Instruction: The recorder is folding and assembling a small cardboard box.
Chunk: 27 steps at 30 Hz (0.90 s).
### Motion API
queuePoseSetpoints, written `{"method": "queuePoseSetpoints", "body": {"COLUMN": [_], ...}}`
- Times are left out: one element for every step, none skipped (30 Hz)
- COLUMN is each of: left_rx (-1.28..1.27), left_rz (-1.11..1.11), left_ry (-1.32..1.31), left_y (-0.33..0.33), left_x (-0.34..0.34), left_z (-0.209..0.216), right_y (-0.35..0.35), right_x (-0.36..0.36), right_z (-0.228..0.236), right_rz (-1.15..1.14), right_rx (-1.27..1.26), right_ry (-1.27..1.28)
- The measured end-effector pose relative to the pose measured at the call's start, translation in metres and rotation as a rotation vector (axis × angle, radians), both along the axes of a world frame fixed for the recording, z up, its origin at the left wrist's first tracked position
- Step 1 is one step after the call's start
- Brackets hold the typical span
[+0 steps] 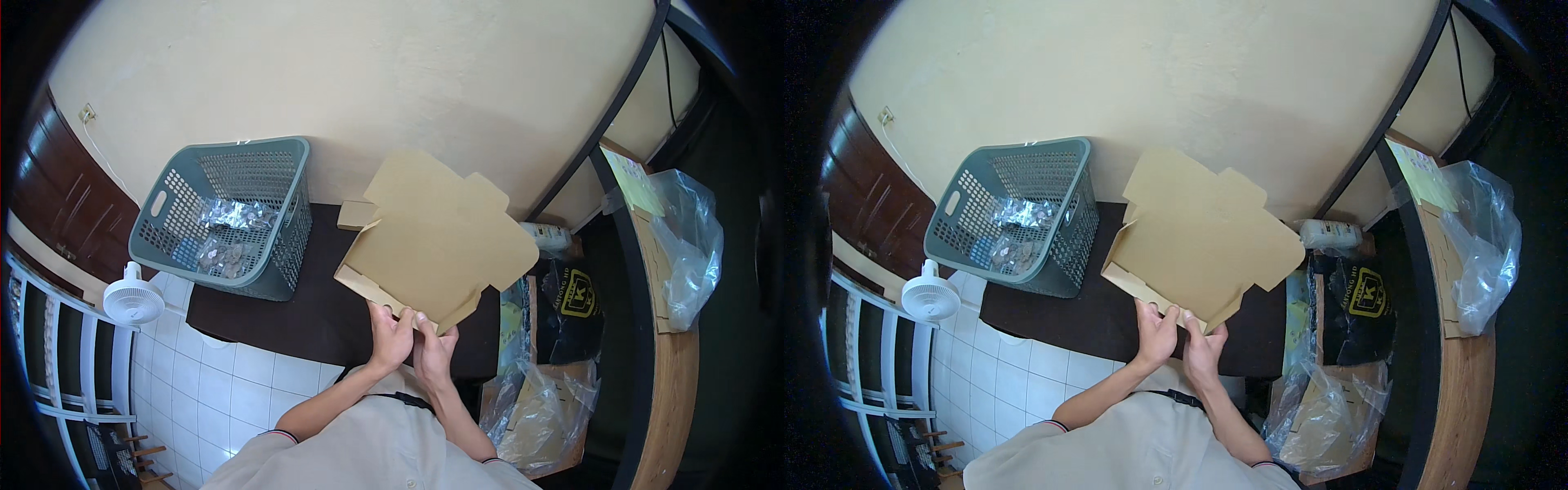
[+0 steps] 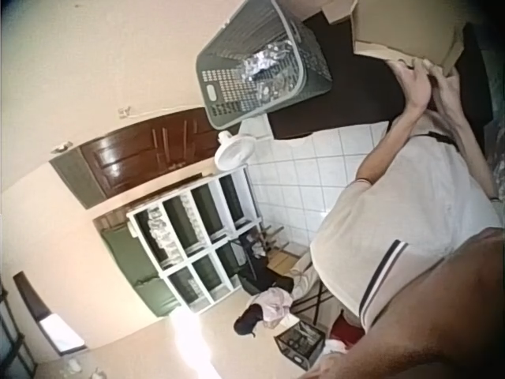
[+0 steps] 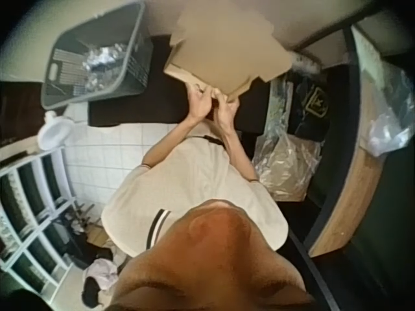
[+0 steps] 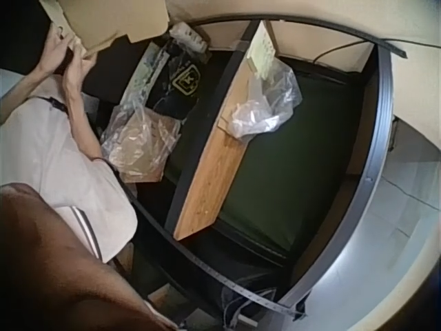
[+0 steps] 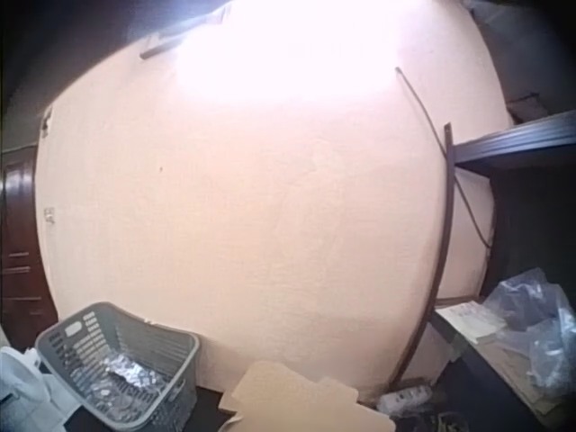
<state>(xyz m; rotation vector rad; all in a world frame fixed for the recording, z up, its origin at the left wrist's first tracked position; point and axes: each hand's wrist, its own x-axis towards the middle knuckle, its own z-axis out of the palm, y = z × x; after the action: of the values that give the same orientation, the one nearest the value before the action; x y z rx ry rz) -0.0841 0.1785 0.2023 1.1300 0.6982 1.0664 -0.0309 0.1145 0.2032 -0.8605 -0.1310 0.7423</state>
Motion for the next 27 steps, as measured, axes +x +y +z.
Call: {"method": "queuePoseSetpoints", "body": {"left_rx": [-0.001,-0.048,-0.096,-0.099,-0.138,-0.178,-0.177,-0.119,-0.060,-0.061,-0.108,-0.156,-0.157,-0.132,-0.107,-0.107,-0.108,-0.108,-0.108,-0.093,-0.078,-0.075,-0.083,-0.091,-0.088,-0.074,-0.060], "left_rz": [0.004,-0.004,-0.012,-0.011,-0.029,-0.048,-0.048,-0.121,-0.194,-0.196,-0.343,-0.491,-0.492,-0.500,-0.507,-0.509,-0.484,-0.459,-0.458,-0.436,-0.414,-0.409,-0.403,-0.397,-0.392,-0.402,-0.413], "left_ry": [-0.002,-0.020,-0.038,-0.039,-0.013,0.012,0.009,-0.042,-0.092,-0.093,-0.168,-0.244,-0.244,-0.228,-0.213,-0.212,-0.223,-0.234,-0.231,-0.234,-0.237,-0.237,-0.240,-0.244,-0.246,-0.220,-0.195], "left_y": [0.003,0.006,0.009,0.011,0.012,0.011,0.013,0.015,0.018,0.022,0.026,0.030,0.033,0.036,0.038,0.038,0.036,0.035,0.035,0.034,0.033,0.032,0.032,0.033,0.033,0.033,0.034], "left_x": [0.000,0.000,0.001,0.002,0.003,0.003,0.002,0.000,-0.002,-0.007,-0.014,-0.019,-0.022,-0.024,-0.025,-0.024,-0.024,-0.024,-0.025,-0.025,-0.024,-0.023,-0.023,-0.022,-0.021,-0.020,-0.019], "left_z": [0.001,0.002,0.003,0.004,0.006,0.007,0.007,0.007,0.008,0.011,0.016,0.018,0.016,0.013,0.010,0.008,0.006,0.005,0.004,0.004,0.004,0.004,0.003,0.003,0.003,0.004,0.004], "right_y": [-0.004,-0.007,-0.009,-0.010,-0.010,-0.010,-0.008,-0.007,-0.006,-0.006,-0.006,-0.006,-0.007,-0.007,-0.007,-0.007,-0.007,-0.007,-0.006,-0.006,-0.007,-0.006,-0.005,-0.004,-0.003,-0.003,-0.003], "right_x": [0.001,0.003,0.005,0.005,0.004,0.002,0.003,0.004,0.007,0.007,0.008,0.009,0.010,0.009,0.007,0.007,0.007,0.008,0.006,0.005,0.005,0.006,0.006,0.006,0.006,0.005,0.003], "right_z": [0.002,-0.004,-0.014,-0.018,-0.022,-0.026,-0.026,-0.026,-0.025,-0.023,-0.020,-0.016,-0.012,-0.011,-0.010,-0.009,-0.010,-0.011,-0.012,-0.013,-0.013,-0.013,-0.014,-0.014,-0.014,-0.015,-0.016], "right_rz": [0.113,0.117,0.119,0.117,0.118,0.087,0.056,0.055,0.038,0.022,0.020,0.018,0.018,0.017,0.032,0.048,0.046,0.057,0.069,0.070,0.074,0.082,0.088,0.081,0.073,0.078,0.072], "right_rx": [-0.012,-0.014,-0.058,-0.103,-0.107,-0.090,-0.070,-0.070,-0.010,0.049,0.049,0.090,0.131,0.131,0.140,0.150,0.150,0.157,0.165,0.166,0.169,0.172,0.174,0.180,0.186,0.187,0.207], "right_ry": [-0.034,-0.036,-0.213,-0.389,-0.390,-0.347,-0.306,-0.308,-0.281,-0.252,-0.252,-0.207,-0.163,-0.163,-0.147,-0.132,-0.131,-0.121,-0.110,-0.107,-0.109,-0.113,-0.113,-0.092,-0.073,-0.076,-0.013]}}
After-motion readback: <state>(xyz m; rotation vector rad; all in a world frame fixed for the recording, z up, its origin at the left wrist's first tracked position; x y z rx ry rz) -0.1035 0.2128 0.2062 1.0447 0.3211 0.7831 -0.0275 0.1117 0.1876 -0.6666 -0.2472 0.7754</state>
